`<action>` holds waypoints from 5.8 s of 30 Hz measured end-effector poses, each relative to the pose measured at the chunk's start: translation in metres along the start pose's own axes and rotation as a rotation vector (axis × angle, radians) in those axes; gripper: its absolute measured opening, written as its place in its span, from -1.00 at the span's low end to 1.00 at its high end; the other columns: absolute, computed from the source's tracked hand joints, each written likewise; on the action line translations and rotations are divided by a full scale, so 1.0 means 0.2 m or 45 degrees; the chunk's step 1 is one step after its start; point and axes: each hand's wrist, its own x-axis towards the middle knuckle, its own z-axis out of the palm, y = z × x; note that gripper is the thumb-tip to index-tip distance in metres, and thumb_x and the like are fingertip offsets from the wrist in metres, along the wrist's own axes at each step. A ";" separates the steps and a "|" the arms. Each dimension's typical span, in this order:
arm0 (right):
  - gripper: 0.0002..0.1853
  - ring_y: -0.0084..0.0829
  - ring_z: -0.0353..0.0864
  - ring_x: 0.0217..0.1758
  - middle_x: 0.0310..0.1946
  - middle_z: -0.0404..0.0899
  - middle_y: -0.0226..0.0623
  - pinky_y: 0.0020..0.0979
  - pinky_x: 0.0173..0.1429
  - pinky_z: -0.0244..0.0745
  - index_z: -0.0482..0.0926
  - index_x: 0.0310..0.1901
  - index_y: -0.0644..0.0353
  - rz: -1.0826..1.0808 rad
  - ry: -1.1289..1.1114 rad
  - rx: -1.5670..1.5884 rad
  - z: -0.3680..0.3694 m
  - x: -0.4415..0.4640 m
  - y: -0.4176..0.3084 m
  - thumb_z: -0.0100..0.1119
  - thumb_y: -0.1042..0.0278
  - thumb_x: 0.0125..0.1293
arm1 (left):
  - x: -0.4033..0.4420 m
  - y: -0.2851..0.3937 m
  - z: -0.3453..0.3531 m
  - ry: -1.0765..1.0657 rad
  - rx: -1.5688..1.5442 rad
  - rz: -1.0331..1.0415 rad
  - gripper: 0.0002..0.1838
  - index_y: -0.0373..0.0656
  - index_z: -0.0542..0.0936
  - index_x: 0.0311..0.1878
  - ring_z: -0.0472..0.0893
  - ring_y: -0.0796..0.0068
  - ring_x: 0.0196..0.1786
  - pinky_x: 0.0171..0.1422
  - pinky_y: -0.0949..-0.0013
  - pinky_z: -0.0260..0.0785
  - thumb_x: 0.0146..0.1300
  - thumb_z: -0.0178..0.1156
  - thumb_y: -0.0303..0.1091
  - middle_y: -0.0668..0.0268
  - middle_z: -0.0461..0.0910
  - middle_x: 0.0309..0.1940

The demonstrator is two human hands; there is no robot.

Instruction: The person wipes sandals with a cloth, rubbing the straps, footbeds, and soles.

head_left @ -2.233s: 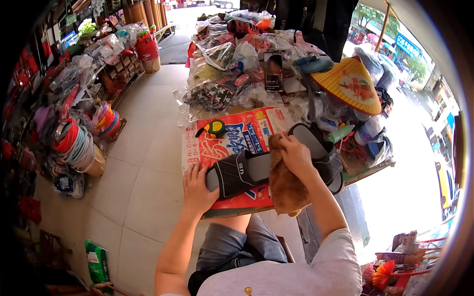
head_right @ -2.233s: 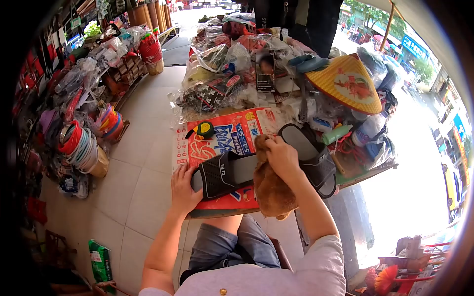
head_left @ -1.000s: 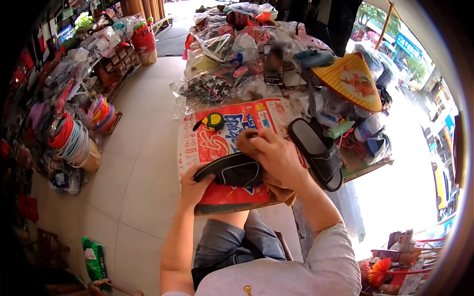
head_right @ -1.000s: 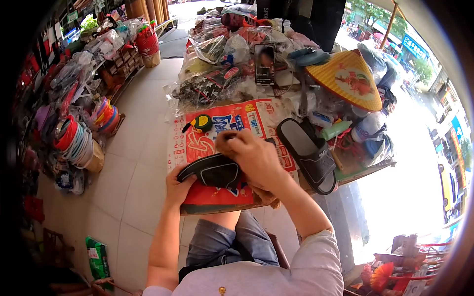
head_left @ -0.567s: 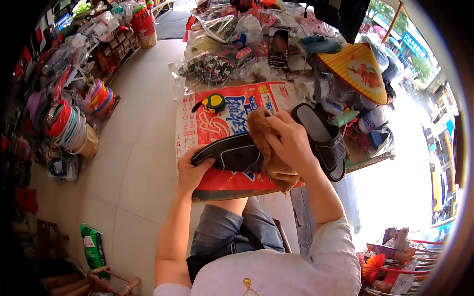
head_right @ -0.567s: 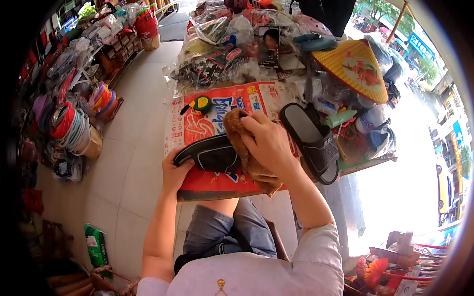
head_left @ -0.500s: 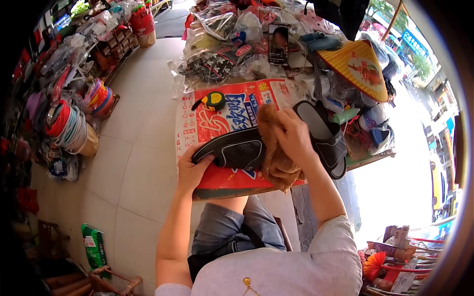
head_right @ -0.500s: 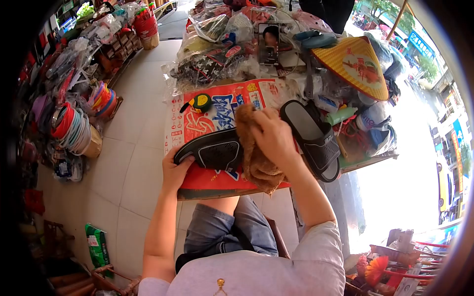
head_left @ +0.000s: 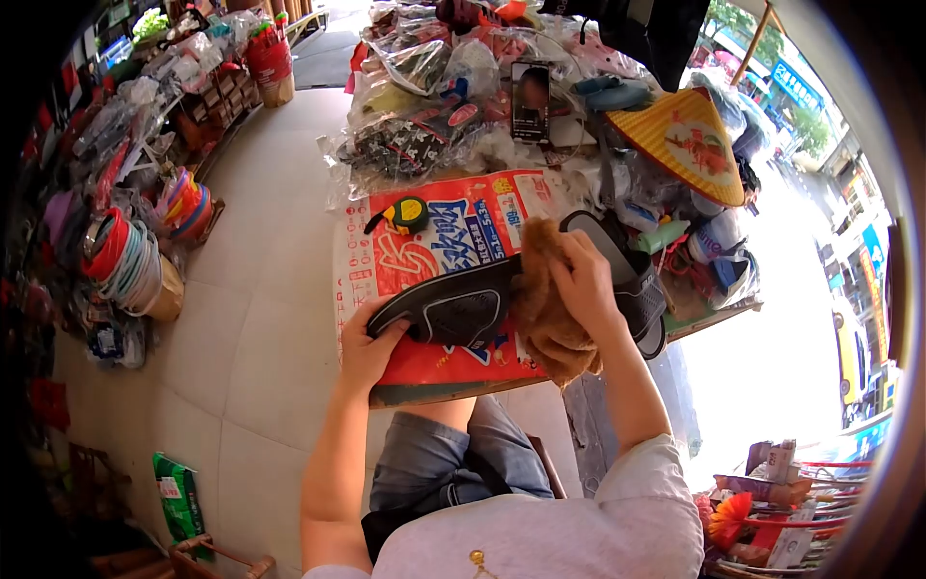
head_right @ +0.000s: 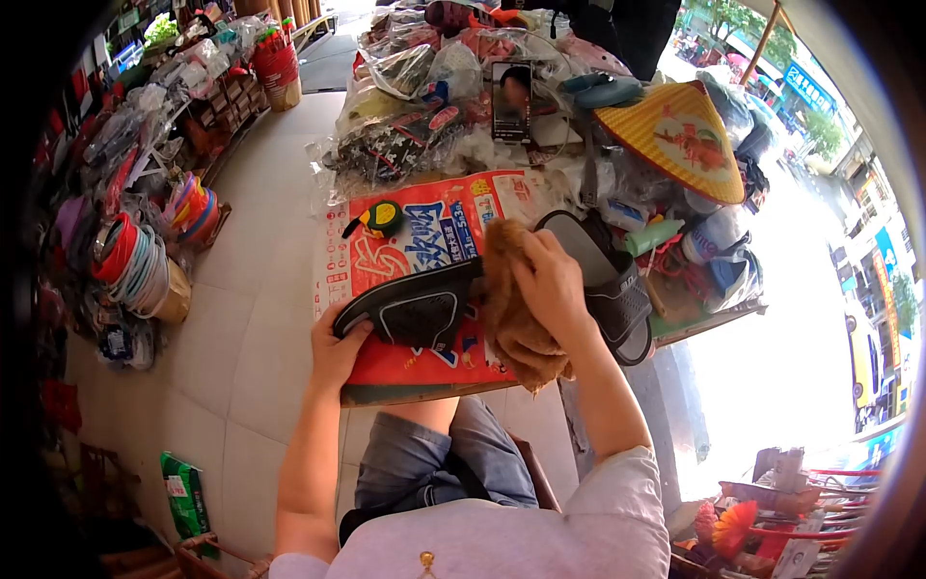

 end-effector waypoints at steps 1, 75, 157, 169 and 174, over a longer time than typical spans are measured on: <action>-0.84 0.06 0.57 -0.19 -0.21 0.51 -0.13 -0.08 -0.18 0.49 0.50 -0.17 0.22 0.020 0.011 -0.127 -0.04 0.00 0.03 0.20 0.39 0.27 | 0.00 0.00 0.00 0.006 -0.004 0.008 -0.68 -0.22 0.64 0.05 0.64 0.61 -0.09 0.07 0.48 0.48 0.21 0.36 -0.60 0.36 0.71 -0.16; -0.36 -0.19 0.46 0.13 0.00 0.58 -0.29 -0.05 0.37 0.10 0.65 0.08 0.08 -0.382 0.298 0.047 0.34 -0.15 -0.24 0.25 -0.26 0.12 | -0.05 0.37 0.05 0.195 0.922 0.734 -0.67 -0.17 0.56 0.04 0.48 -0.06 0.22 0.29 0.05 0.34 0.20 0.29 -0.37 0.00 0.48 0.19; -0.72 -0.18 0.62 -0.09 -0.30 0.63 -0.25 -0.11 -0.02 0.50 0.71 -0.25 0.06 -0.071 -0.357 -0.141 0.45 0.09 -0.05 0.28 0.03 0.24 | -0.07 0.43 -0.23 -0.197 0.786 0.010 -0.62 -0.20 0.65 -0.05 0.65 0.22 -0.11 0.00 0.37 0.47 0.01 0.19 -0.67 0.16 0.64 -0.18; -0.71 -0.17 0.62 -0.02 -0.24 0.66 -0.22 -0.05 0.03 0.50 0.73 -0.23 0.05 0.068 -0.352 -0.244 0.44 0.06 -0.06 0.25 0.01 0.27 | -0.05 0.36 -0.17 -0.429 1.084 0.006 -0.55 -0.16 0.62 0.00 0.59 0.02 0.01 0.10 0.19 0.46 -0.01 0.09 -0.67 0.16 0.60 -0.09; -0.68 -0.15 0.63 -0.04 -0.23 0.67 -0.22 -0.04 0.04 0.50 0.72 -0.19 0.07 0.109 -0.308 -0.279 0.47 0.09 -0.06 0.24 -0.01 0.29 | 0.03 0.45 -0.17 -0.126 0.874 0.198 -0.61 -0.23 0.63 -0.01 0.63 0.04 -0.10 0.04 0.24 0.46 0.06 0.08 -0.66 0.09 0.60 -0.22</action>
